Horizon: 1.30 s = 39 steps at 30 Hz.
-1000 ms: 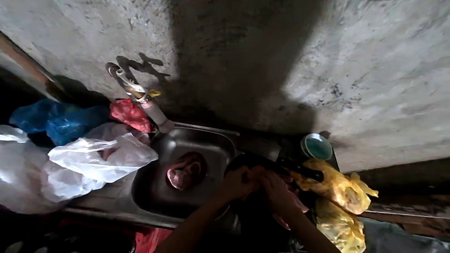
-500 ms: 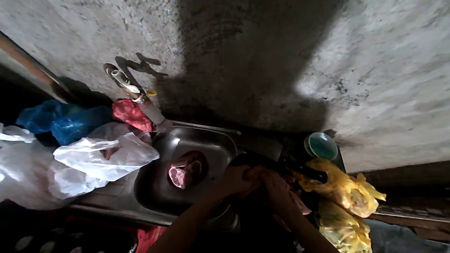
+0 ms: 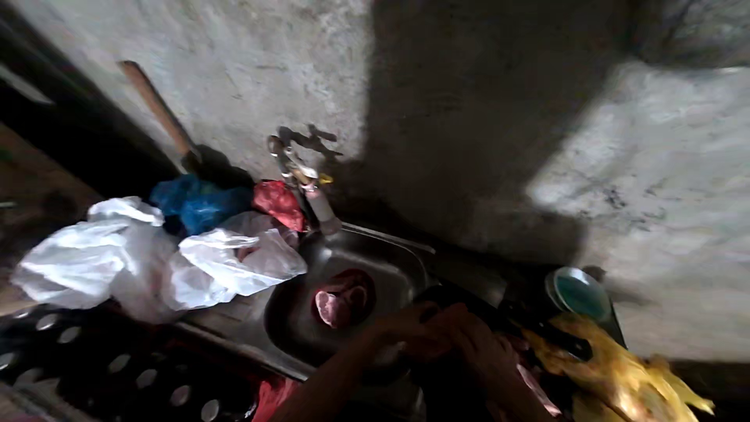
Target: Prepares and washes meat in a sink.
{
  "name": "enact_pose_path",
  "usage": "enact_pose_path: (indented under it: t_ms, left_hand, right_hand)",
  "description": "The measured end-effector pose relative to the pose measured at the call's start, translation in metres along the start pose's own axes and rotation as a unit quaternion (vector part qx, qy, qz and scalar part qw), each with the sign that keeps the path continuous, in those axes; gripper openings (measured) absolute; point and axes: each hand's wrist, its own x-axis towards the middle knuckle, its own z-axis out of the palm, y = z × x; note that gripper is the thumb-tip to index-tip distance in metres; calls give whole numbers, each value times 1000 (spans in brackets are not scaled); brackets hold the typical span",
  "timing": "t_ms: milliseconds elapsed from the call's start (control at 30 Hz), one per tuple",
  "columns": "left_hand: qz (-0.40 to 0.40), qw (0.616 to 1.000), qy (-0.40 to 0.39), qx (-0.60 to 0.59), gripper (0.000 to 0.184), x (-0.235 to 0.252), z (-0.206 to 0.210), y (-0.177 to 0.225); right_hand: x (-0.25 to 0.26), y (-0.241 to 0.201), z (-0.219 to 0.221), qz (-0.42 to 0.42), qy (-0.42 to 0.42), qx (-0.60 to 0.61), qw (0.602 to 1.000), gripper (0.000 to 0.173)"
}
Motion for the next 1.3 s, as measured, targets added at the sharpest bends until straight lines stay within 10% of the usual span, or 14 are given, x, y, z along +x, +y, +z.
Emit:
enact_pose_path:
  t_ms: [133, 233, 367, 567, 767, 1067, 1300]
  left_hand:
    - [-50, 990, 88, -99, 69, -36, -21, -12]
    - [-25, 955, 231, -186, 44, -57, -30, -33]
    - [83, 853, 345, -382, 35, -59, -54, -67]
    - [46, 858, 444, -254, 48, -61, -95, -73]
    - [117, 756, 461, -449, 66, -45, -106, -70]
    - [29, 753, 436, -492, 58, -22, -111, -69]
    - [-4, 779, 431, -456, 49, -24, -113, -78]
  right_hand:
    - [50, -10, 15, -96, -28, 74, 992, 33]
    - [133, -33, 10, -41, -138, 162, 976, 52]
    - [258, -76, -1, 25, 29, 316, 948, 72]
    - [366, -93, 13, 2, 14, 335, 942, 36]
    - [380, -58, 7, -46, -49, 425, 903, 28]
    - [309, -51, 63, 314, -90, 554, 766, 57]
    - [237, -59, 118, 384, -301, 466, 738, 67]
